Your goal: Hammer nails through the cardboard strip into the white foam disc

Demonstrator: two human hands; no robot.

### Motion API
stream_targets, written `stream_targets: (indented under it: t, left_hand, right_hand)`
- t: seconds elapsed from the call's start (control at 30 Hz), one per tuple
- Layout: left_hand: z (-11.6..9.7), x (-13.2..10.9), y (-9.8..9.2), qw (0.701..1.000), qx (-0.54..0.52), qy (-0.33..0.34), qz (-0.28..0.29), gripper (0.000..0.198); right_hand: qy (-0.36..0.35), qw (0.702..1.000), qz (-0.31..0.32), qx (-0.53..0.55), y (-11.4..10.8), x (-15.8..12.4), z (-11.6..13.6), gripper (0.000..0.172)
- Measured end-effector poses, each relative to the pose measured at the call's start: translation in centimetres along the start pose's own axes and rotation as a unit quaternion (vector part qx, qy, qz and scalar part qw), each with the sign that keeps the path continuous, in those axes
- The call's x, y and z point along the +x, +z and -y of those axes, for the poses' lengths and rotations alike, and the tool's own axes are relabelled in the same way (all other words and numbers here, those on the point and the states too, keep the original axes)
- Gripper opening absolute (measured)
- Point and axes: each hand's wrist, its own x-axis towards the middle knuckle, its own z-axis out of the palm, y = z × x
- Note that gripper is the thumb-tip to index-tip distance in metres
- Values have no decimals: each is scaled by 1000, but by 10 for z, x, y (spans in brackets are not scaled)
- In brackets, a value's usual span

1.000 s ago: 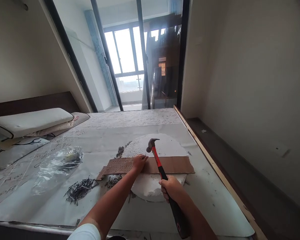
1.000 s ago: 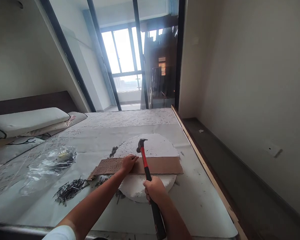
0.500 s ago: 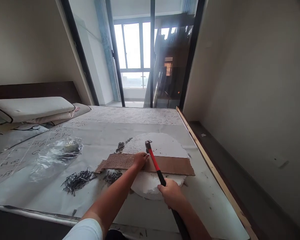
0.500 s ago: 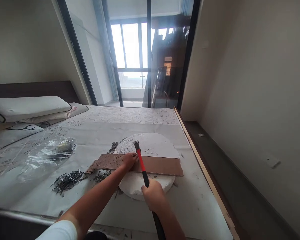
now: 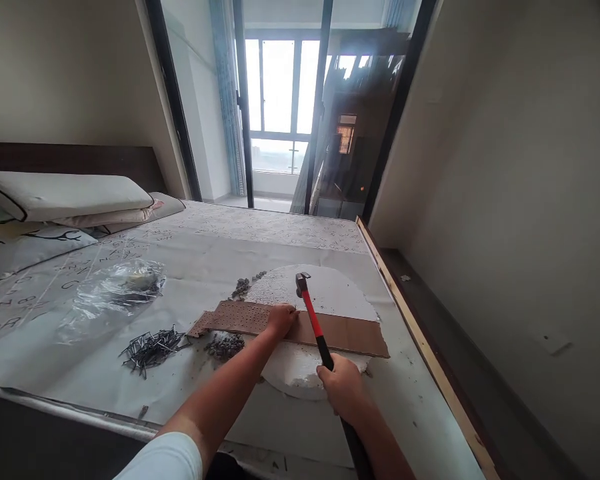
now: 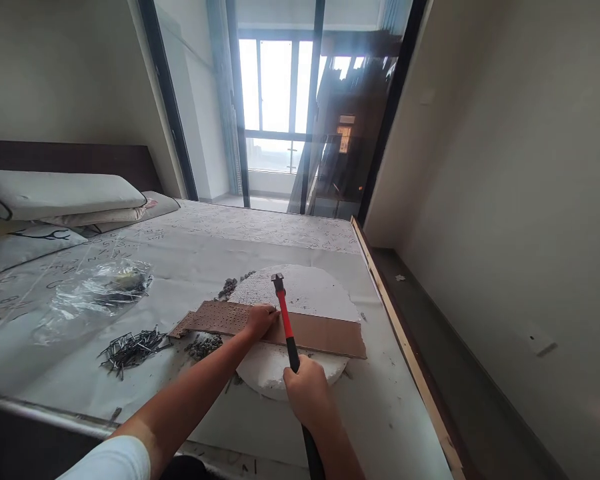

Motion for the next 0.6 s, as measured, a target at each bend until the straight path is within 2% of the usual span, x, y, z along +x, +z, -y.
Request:
stream_targets:
  t: [0.1,0.27,0.4,0.53,0.6]
  left_hand:
    - [-1,-1,1,1000,1,9,-5,26]
    - [-4,-2,-1,1000,-8,6,-9,24]
    - [-5,-4,-1,1000,-28,1,-2,23]
    - [1,-3,-2,994,-104,5,-28,11]
    - [7,-3,-5,984,-173,-5,-48,14]
  right_hand:
    - [-24,999,-22,4,-1,-3,1,12]
    - [28,999,25,-8,3,-2,3,12]
    - [-8,1000,7,22,2,-6,4,10]
    - [14,1000,19,20,5,1,-2,9]
    - [45,998,40,8,8,8,-6,10]
